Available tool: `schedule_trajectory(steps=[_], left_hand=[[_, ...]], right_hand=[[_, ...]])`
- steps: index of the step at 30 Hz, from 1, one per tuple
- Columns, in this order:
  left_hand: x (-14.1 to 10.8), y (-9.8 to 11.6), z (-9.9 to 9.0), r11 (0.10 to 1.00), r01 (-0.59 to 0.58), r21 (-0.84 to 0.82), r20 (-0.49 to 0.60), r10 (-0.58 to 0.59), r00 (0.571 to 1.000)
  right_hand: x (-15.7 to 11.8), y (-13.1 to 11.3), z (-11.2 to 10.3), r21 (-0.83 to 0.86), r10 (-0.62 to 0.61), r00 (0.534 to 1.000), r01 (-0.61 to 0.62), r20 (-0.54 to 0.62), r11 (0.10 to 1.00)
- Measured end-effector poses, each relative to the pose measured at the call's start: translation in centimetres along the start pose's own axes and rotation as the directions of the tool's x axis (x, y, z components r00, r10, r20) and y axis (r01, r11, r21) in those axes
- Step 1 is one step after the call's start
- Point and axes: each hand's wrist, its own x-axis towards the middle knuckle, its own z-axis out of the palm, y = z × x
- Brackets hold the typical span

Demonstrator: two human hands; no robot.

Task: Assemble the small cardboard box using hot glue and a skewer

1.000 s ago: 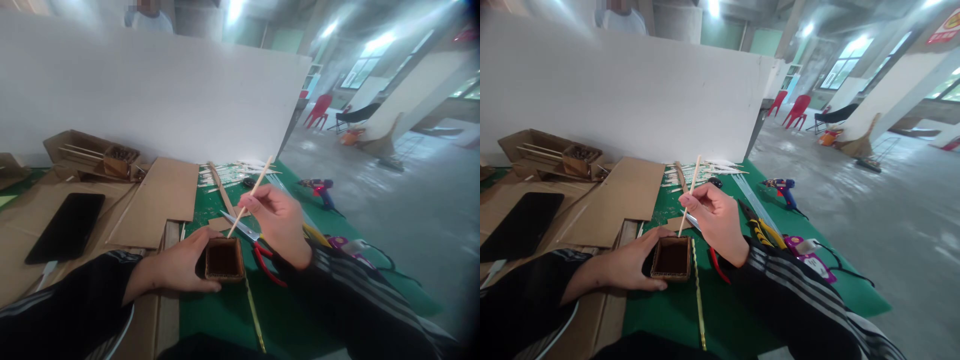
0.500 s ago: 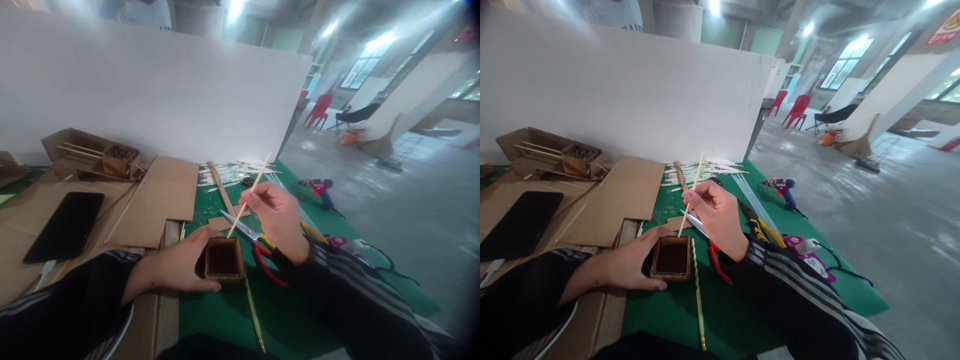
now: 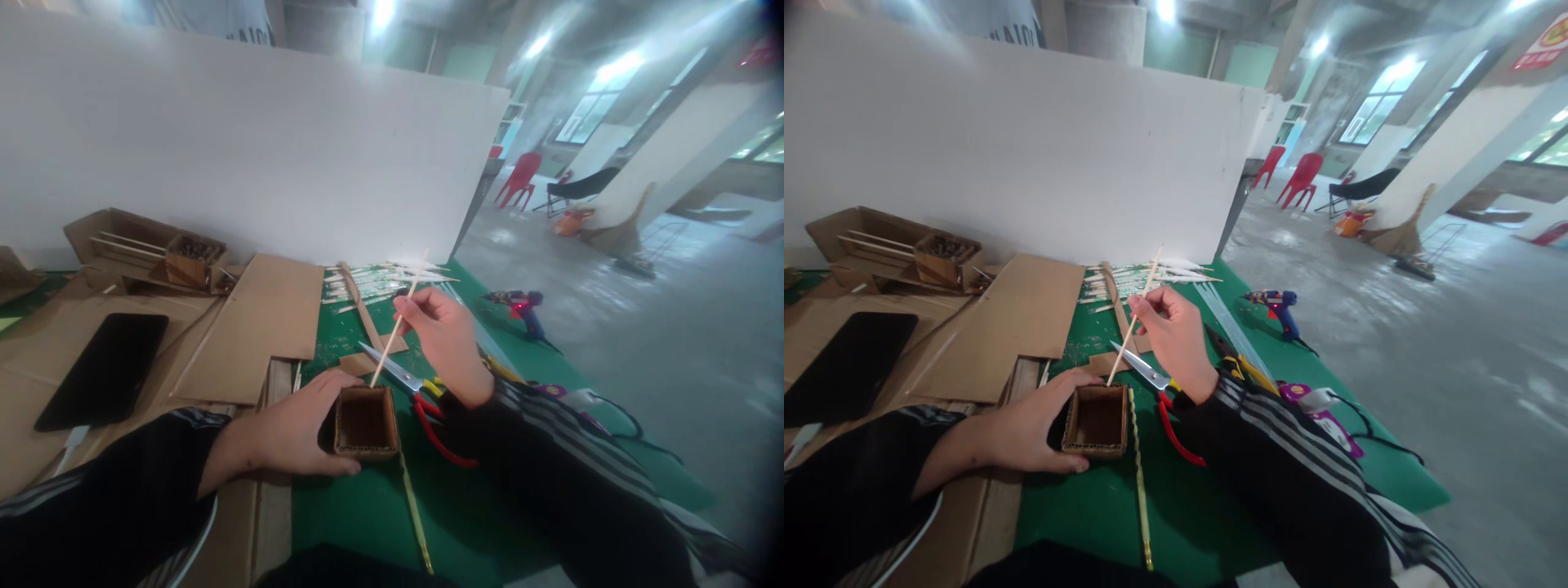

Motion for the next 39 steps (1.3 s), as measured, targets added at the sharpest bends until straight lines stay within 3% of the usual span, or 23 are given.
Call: schedule_trajectory(steps=[9,23,39], left_hand=[[0.1,0.0,0.0,1.0,0.009,-0.012,0.003,-0.009,1.0],[0.0,-0.1,0.1,1.0,0.007,0.013,0.004,-0.007,1.0],[0.1,-0.2,0.1,0.999,-0.035,0.024,-0.01,0.035,0.999]], right_hand=[[0.0,-0.1,-0.2,-0.146,-0.048,0.999,0.046,-0.009,0.988],[-0.6,-1.3,-0.5,-0.235,-0.126,0.991,0.13,0.033,0.963],[0.0,-3.1,1.3,-0.323,-0.167,0.982,0.188,0.091,0.928]])
